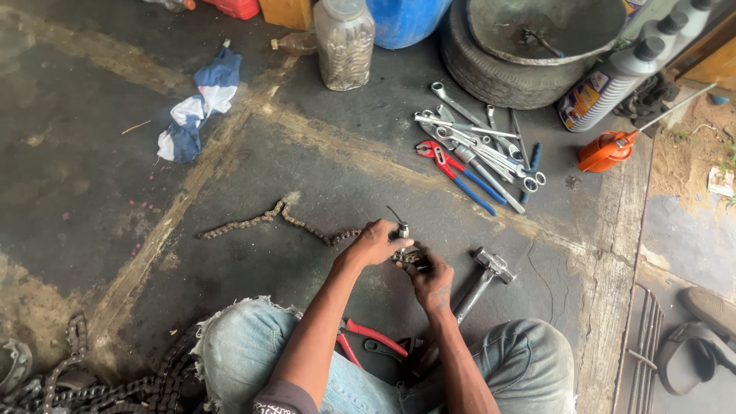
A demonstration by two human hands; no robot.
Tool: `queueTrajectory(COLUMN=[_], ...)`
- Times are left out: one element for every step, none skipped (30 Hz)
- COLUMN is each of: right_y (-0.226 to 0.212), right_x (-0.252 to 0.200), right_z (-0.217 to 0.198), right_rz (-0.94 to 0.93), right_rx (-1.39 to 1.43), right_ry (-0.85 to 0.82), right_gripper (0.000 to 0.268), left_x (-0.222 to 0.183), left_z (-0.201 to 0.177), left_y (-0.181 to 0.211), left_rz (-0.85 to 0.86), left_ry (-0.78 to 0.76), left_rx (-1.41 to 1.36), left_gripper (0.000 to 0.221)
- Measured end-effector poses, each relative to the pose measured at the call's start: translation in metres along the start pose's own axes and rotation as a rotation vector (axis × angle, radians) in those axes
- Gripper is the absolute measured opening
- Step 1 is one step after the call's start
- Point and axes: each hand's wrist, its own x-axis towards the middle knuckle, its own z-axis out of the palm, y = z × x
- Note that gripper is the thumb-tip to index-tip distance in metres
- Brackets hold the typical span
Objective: The person sits on the workshop floor repairing a motorcycle drive chain. They position a chain link over a socket, tap it with a hammer, then use a punch and pliers to press and adjust the chain link pin, working the chain piece by piece on the ground.
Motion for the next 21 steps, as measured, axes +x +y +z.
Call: queueTrajectory(right_y=[0.003, 0.007, 0.010, 0.022, 0.034, 0.046, 0.050, 0.055, 0.060, 0.049, 0.037, 0.025, 0.022, 0.019, 0.016, 0.013, 0.010, 0.006, 0.011, 0.016, 0.021], right_x=[0.002, 0.003, 0.005, 0.008, 0.010, 0.013, 0.013, 0.013, 0.013, 0.012, 0.010, 0.008, 0.006, 0.004, 0.000, -0.002, -0.004, -0.006, -0.006, -0.006, -0.006], right_z=[0.000, -0.001, -0.001, 0.000, 0.000, 0.000, -0.001, -0.002, -0.004, -0.006, -0.005, -0.006, -0.002, 0.002, 0.005, 0.006, 0.007, 0.008, 0.010, 0.012, 0.014], right_rz=[-0.003, 0.122, 0.246, 0.241, 0.258, 0.274, 0.274, 0.252, 0.231, 0.232, 0.155, 0.077, 0.074, -0.082, -0.235, -0.234, -0.221, -0.209, -0.207, -0.210, -0.213], right_rx=[-0.003, -0.005, -0.007, -0.010, -0.073, -0.136, -0.139, -0.173, -0.206, -0.208, -0.258, -0.308, -0.307, -0.345, -0.384, -0.385, -0.395, -0.404, -0.405, -0.409, -0.412], right_ry=[-0.006, -0.014, -0.023, -0.030, -0.020, -0.009, -0.010, -0.015, -0.016, -0.015, -0.027, -0.039, -0.040, -0.029, -0.016, -0.016, -0.041, -0.066, -0.063, -0.044, -0.025], right_gripper=[0.055, 0.054, 0.054, 0.054, 0.050, 0.046, 0.046, 0.041, 0.035, 0.035, 0.039, 0.044, 0.044, 0.042, 0.040, 0.040, 0.034, 0.028, 0.028, 0.023, 0.019], left_x=[-0.001, -0.003, -0.004, -0.006, -0.008, -0.009, -0.009, -0.008, -0.006, -0.006, -0.008, -0.010, -0.010, -0.009, -0.009, -0.010, -0.010, -0.011, -0.015, -0.019, -0.024], left_z=[-0.001, -0.002, -0.003, -0.005, -0.007, -0.008, -0.009, -0.009, -0.009, -0.009, -0.009, -0.009, -0.011, -0.012, -0.012, -0.014, -0.015, -0.017, -0.021, -0.025, -0.030], left_y=[0.001, 0.002, 0.002, 0.002, 0.002, 0.002, -0.002, -0.005, -0.009, -0.010, -0.012, -0.014, -0.014, -0.013, -0.012, -0.010, -0.008, -0.005, 0.003, 0.010, 0.018], left_rz=[-0.003, -0.018, -0.033, -0.037, -0.044, -0.051, -0.051, -0.118, -0.183, -0.182, -0.225, -0.268, -0.269, -0.282, -0.292, -0.291, -0.313, -0.334, -0.331, -0.337, -0.343], left_ry=[0.005, -0.002, -0.008, -0.001, 0.026, 0.054, 0.054, 0.045, 0.035, 0.032, 0.040, 0.049, 0.052, 0.018, -0.020, -0.021, -0.056, -0.092, -0.094, -0.089, -0.084], left_rx=[-0.005, 0.007, 0.019, 0.014, 0.013, 0.011, 0.008, 0.037, 0.067, 0.066, 0.158, 0.252, 0.252, 0.255, 0.257, 0.257, 0.285, 0.313, 0.315, 0.332, 0.349], left_gripper=[0.044, 0.043, 0.042, 0.042, 0.038, 0.035, 0.035, 0.032, 0.030, 0.030, 0.036, 0.045, 0.045, 0.045, 0.046, 0.046, 0.046, 0.046, 0.046, 0.051, 0.058])
